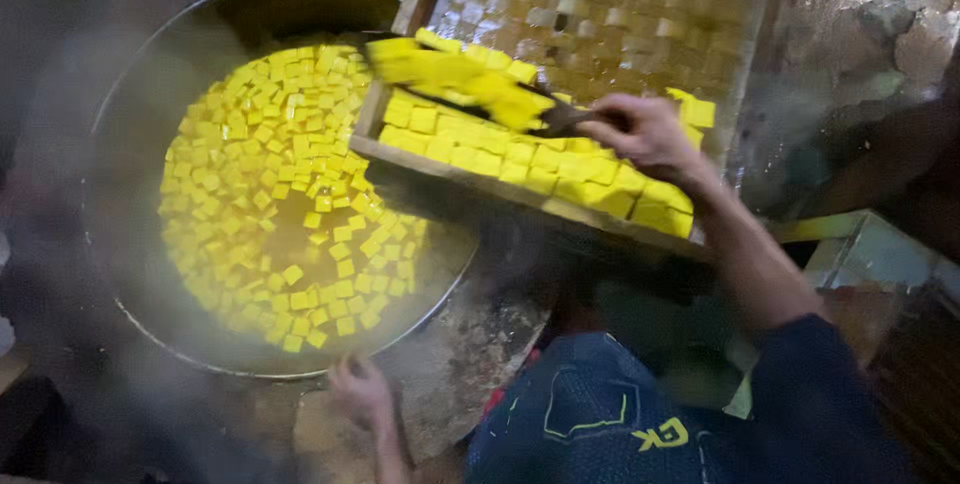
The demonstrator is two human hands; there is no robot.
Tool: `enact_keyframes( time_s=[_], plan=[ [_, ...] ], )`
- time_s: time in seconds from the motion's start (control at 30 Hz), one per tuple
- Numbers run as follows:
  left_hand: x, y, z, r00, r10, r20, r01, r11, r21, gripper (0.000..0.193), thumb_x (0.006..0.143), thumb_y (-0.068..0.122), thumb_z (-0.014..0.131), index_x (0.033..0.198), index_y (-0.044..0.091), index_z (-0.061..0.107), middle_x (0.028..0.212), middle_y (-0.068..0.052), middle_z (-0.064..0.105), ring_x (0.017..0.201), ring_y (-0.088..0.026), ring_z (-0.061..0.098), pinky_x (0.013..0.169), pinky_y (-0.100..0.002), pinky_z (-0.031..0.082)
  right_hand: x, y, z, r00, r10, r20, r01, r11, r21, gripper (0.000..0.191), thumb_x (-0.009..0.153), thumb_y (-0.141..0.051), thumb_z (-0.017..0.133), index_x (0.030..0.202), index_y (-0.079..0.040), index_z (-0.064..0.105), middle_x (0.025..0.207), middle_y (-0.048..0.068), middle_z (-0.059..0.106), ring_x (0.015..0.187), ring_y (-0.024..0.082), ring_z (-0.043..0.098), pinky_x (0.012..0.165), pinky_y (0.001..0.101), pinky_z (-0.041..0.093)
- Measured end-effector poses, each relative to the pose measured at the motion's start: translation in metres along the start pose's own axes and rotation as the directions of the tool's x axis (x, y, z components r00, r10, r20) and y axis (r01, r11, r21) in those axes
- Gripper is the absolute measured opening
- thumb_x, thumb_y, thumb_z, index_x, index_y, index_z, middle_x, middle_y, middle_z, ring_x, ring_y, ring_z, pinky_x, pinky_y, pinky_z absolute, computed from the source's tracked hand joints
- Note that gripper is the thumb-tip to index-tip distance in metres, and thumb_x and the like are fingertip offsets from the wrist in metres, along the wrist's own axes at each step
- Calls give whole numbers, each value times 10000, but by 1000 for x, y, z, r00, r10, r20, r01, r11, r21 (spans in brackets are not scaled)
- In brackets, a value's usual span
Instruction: The person uses a slotted skimmer to scoop fried yellow tofu cubes out of a large hot-oil vat and transfers them into a woven bamboo draining tray, occasionally steadying the tray by hand and rearranging the tofu pieces as they accumulate.
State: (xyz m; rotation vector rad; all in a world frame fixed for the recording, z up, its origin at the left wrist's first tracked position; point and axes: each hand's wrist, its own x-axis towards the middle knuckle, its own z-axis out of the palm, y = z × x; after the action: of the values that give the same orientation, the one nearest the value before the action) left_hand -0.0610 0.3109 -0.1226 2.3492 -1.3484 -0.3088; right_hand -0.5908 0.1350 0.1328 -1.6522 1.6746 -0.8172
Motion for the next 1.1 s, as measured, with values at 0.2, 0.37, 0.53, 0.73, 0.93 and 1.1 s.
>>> enact_keyframes(
  time_s=[0.2,0.37,0.53,0.73,0.93,1.1],
  plan=[
    [6,28,-33,987,-120,-108,87,959,-270,209,1048,146,611,1217,42,676,1270,-168,601,1148,-306,623,941,-436,548,-35,95,-112,989,136,-66,-150,922,-358,423,967,-469,683,1134,-91,773,894,86,759,707,219,686,663,397,538],
    [27,87,-50,951,27,-308,-104,966,-236,158,1087,133,608,1190,32,672,1284,-144,622,1139,-271,645,982,-404,548,-19,155,-135,992,128,12,-100,825,-556,443,978,-509,652,1143,-108,742,926,110,759,754,255,718,703,413,573],
    [41,182,-65,864,264,-428,-405,870,-281,147,1045,61,630,1162,-5,689,1143,-156,682,1101,-297,657,982,-418,535,-28,175,-129,976,-194,-101,59,680,-731,364,1038,-453,625,1122,-110,712,1018,93,742,799,279,716,700,421,573],
    [43,355,-43,717,597,-359,-686,515,-514,124,1014,28,686,1133,-10,684,1112,-156,703,1047,-313,661,958,-407,529,-55,174,-136,943,-331,-43,170,588,-791,344,1025,-450,649,991,-109,681,867,77,690,743,254,695,631,382,559],
    [8,519,52,497,861,-105,-766,379,-519,192,927,109,719,1104,41,688,1080,-162,696,1058,-353,657,951,-449,512,-95,189,-159,963,-237,-129,64,665,-744,353,1031,-459,690,1007,-108,719,826,51,704,628,199,666,565,340,540],
    [9,552,97,180,982,61,-946,190,-261,180,829,91,674,1007,88,701,1062,-157,681,1068,-389,612,855,-510,465,-171,190,-178,854,-197,-482,-118,828,-548,308,1042,-363,787,1160,-82,749,1080,91,762,859,234,736,746,346,581]
  ],
)
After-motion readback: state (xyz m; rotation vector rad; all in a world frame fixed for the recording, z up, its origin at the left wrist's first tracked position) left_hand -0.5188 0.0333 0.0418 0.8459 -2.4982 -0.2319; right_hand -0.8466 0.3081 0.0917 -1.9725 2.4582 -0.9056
